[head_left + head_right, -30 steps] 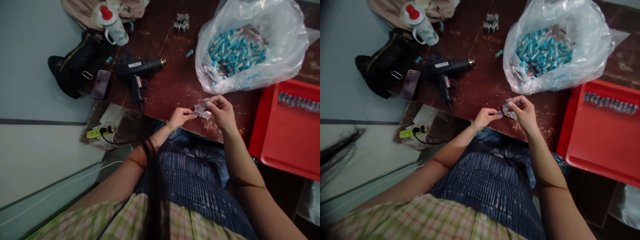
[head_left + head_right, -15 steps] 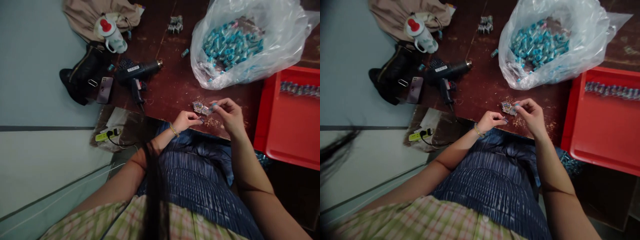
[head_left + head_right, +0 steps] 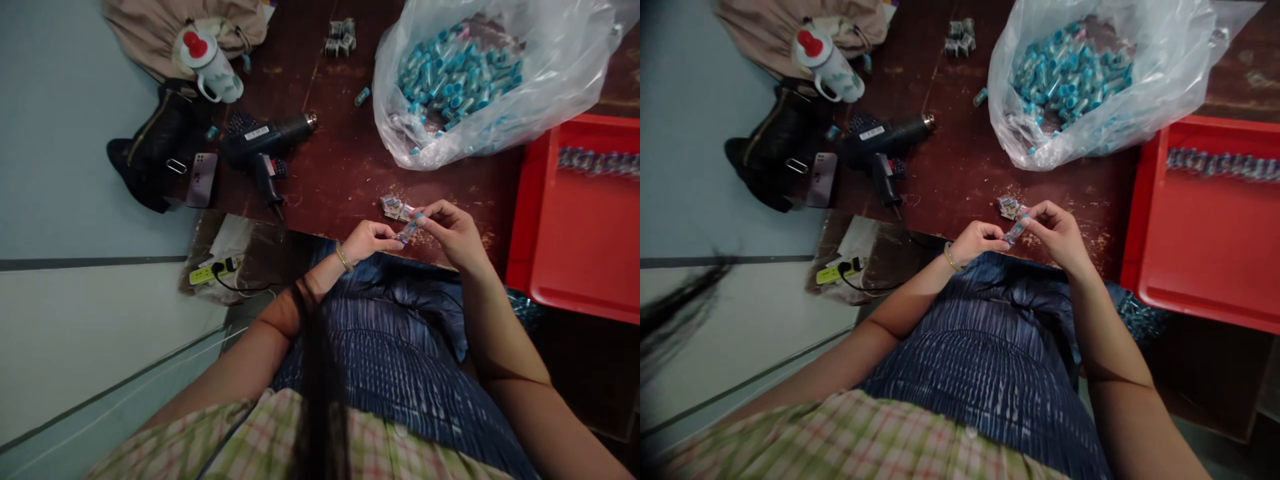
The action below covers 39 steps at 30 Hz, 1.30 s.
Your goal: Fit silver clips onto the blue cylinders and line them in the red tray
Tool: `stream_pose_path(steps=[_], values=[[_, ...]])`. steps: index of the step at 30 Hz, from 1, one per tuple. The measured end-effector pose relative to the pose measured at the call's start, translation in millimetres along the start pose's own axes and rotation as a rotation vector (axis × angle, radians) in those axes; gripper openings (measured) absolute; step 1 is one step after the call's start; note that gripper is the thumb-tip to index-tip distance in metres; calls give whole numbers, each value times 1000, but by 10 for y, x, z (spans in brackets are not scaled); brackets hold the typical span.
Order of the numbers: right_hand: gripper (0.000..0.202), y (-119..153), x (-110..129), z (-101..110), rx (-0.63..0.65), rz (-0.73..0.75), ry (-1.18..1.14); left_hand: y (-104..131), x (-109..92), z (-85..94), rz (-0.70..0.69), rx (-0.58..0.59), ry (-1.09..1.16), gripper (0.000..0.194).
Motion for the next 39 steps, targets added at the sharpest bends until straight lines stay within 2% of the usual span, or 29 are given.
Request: stream_pose_path(steps=[7, 13, 16, 19, 21, 24, 27, 31, 35, 39], values=[[48, 131, 127, -6, 45, 43, 51, -8, 7, -104, 1, 16, -75, 20], [48, 167, 70, 46, 76, 12, 82, -9, 64, -165, 0, 12, -85, 19], [44, 187, 34, 89, 38, 41, 100, 1, 82, -207, 1, 8, -79, 15], [39, 229, -30, 114, -21, 59, 105, 19, 95, -241, -1, -18, 8, 17], [36, 282, -98, 106, -37, 43, 94, 36, 132, -275, 46, 16, 111, 22], [33, 393, -178, 41, 19, 40, 126, 74, 215, -330, 177, 121, 284, 28], [26, 496, -171, -34, 61, 125, 295, 106, 245, -333, 247, 125, 401, 27], [17, 542, -110, -54, -19, 216, 400, 123, 173, -346, 231, 87, 447, 19], [16, 519, -94, -35, -17, 233, 375, 130, 118, -368, 243, 62, 444, 9], [19, 502, -182, 16, -40, 197, 347, 106, 96, -364, 220, 31, 432, 16]])
Point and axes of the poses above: each hand's wrist, its own y-axis away from the middle knuckle, its own z-axis out of the back of the hand, x = y × z, the point moved 5 cm from there along -y, towards the middle knuckle, and after that the axes turned 11 degrees about -y, right-handed, at the moved point
